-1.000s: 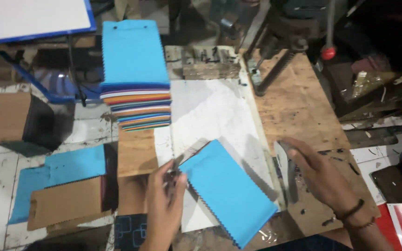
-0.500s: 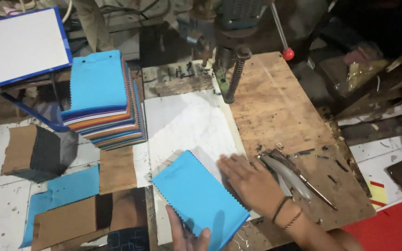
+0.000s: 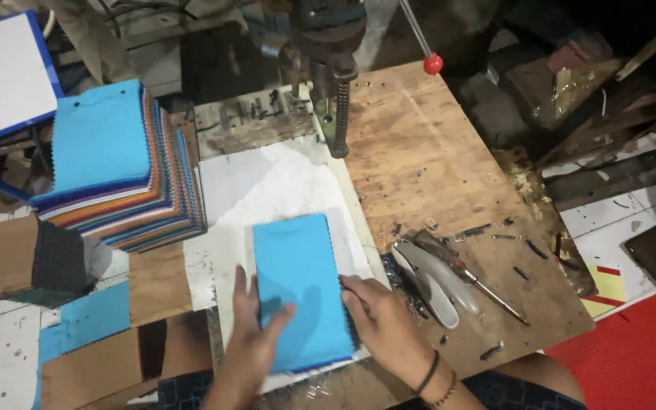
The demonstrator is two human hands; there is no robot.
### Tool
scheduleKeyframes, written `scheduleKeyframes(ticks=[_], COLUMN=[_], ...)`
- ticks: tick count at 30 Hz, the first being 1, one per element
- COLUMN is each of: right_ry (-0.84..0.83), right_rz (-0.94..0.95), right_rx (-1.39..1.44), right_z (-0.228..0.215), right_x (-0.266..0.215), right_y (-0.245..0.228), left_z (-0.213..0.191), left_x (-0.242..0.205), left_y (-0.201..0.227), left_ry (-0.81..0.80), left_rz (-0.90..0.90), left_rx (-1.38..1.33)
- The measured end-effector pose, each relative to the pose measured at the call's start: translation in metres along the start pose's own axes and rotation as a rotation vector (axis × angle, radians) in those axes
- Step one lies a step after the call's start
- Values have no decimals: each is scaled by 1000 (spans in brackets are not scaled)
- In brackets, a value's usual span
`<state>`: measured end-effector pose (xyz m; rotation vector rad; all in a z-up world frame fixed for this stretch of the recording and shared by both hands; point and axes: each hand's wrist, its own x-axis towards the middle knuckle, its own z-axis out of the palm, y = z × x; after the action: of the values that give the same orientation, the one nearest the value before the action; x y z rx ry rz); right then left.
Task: Assembling fabric swatch books by stacking materials, clipping them, stapling the spine, and drilling holes for binding.
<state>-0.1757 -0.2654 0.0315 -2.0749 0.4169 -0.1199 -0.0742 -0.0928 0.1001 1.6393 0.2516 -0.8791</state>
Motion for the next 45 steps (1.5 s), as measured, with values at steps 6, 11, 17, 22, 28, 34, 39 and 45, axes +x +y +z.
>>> scheduleKeyframes(ticks=[6, 11, 17, 22, 28, 34, 39, 45], right_ry=[-110, 44, 155, -59, -187, 180, -43, -13], right_rz=[316, 57, -405, -337, -200, -538, -708, -639], right_rx=[357, -43, -229, -369, -342, -450, -346, -647], right_z=[1, -34, -28, -23, -31, -27, -6, -20], right_x=[15, 27, 79, 116, 114, 66, -11, -33], right_y=[-7, -46, -38, -35, -48, -33, 3, 26], left_z=[-43, -67, -81, -66, -58, -73, -67, -77], left_x=[81, 42, 19, 15, 20, 23, 7, 37], left_y=[18, 26, 21, 34, 36, 22, 39, 43], left_ry=[-163, 1, -65, -138, -238, -229, -135, -120], left_rz=[114, 64, 64, 19, -16, -44, -58, 20], left_rx=[254, 649, 902, 884, 957, 582, 681, 654])
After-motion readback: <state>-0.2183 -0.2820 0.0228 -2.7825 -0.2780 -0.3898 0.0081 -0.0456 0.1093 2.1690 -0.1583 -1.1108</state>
